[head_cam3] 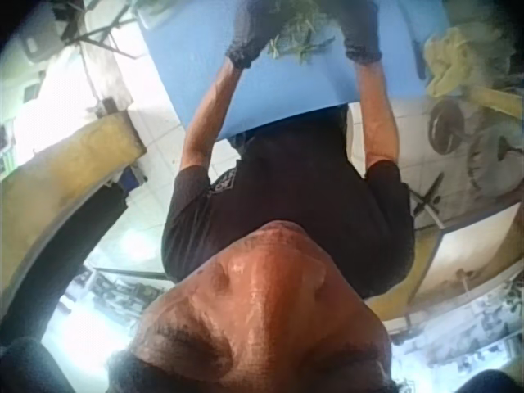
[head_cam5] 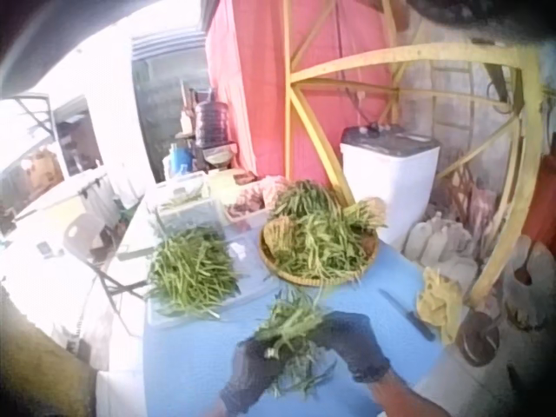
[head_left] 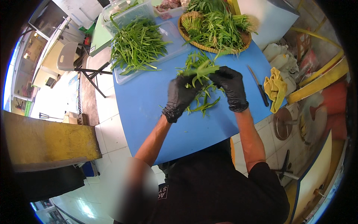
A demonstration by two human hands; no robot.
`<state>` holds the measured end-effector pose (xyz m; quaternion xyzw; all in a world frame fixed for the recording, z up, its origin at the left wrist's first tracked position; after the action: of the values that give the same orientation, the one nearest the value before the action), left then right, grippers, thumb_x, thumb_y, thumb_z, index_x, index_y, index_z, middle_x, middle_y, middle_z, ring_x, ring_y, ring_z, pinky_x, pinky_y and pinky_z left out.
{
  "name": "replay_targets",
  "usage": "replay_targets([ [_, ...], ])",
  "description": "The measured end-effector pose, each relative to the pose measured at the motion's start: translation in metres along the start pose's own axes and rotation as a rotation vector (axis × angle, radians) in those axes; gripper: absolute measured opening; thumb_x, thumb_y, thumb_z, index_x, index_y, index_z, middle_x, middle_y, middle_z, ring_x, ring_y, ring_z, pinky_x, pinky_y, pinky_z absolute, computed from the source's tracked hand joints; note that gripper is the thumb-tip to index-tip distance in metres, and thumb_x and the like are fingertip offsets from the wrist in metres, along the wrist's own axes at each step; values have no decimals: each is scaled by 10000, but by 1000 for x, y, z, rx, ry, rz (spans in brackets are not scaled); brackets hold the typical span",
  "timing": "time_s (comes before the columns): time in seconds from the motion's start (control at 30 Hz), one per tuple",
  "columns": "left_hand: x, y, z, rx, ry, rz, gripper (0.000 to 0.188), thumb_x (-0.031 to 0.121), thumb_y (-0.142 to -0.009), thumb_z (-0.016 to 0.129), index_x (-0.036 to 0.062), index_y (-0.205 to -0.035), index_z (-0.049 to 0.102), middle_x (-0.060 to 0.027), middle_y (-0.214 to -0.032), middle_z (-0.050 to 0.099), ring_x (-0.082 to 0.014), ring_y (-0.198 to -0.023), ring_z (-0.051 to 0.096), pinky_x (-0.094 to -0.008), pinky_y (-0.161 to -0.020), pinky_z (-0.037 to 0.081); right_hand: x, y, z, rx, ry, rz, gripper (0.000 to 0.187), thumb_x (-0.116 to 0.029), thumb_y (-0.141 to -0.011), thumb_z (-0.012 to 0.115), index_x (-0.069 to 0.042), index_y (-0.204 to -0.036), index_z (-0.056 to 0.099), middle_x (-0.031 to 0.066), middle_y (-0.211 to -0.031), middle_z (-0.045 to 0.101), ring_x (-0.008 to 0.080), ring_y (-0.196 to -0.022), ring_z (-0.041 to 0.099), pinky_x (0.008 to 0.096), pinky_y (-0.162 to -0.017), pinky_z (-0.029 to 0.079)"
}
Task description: The person stands at a blue table and manually trims green leafy vegetables. They pick up stems, snap off the ends, and remove leaves by hand, placing the prepared pieces into a clear plastic container.
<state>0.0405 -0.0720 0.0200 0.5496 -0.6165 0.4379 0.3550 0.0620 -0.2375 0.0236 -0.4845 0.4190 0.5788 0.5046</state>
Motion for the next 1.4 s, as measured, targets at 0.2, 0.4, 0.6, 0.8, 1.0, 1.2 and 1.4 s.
replay_targets([
  [0.2,-22,16,14,-84,488,-241,183,84,-838,682,-26,-981,657,-63,-880,678,-114,-791,607,-268,-719,499,16,2,23,8,67,61,176,-66,-762,742,10,-905,674,41,-794,666,96,-705,595,247,-656,489],
  [0.4,-41,23,9,-141,807,-270,223,95,-828,693,-5,-1024,659,-46,-888,670,-116,-769,610,-263,-696,510,15,2,40,-159,134,23,137,-56,-794,703,3,-915,679,48,-815,676,96,-714,594,245,-679,491],
  [0.6,-43,21,4,-124,747,-277,215,104,-824,696,-2,-1007,659,-31,-870,662,-108,-745,595,-260,-674,492,-3,1,30,-11,267,-162,99,-40,-816,671,10,-902,668,46,-834,668,105,-743,591,258,-691,483],
  [0.8,-60,22,-7,-35,773,-270,143,104,-814,707,2,-900,655,-26,-788,633,-104,-661,549,-256,-631,462,-67,-4,-13,249,627,-550,138,-117,-810,694,-24,-909,669,97,-801,646,187,-708,605,303,-685,481],
  [1.0,-57,17,-4,10,829,-276,134,92,-827,690,0,-908,637,-38,-802,633,-117,-685,571,-257,-640,471,-41,13,23,136,907,-505,219,-195,-801,699,-54,-966,668,104,-815,666,291,-754,645,342,-722,496],
  [1.2,-34,15,-5,22,851,-242,226,95,-830,678,14,-1037,638,-56,-895,650,-157,-806,618,-294,-731,500,12,10,45,-114,382,-125,182,-82,-793,702,-17,-955,650,95,-851,688,143,-765,637,289,-695,498],
  [1.4,-5,14,-36,269,-463,156,273,101,-798,674,7,-1053,650,-92,-1059,652,-183,-963,600,-349,-813,485,0,5,38,-91,317,-188,178,-55,-799,704,-12,-958,637,46,-833,669,99,-743,594,273,-690,490],
])
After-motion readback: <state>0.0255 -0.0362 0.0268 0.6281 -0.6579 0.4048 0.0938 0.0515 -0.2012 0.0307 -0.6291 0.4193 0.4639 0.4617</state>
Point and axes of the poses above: each hand's wrist, its own y-axis away from the middle knuckle, its own z-axis out of the palm, x = y × z, the point moved 8 cm from there along -y, towards the middle knuckle
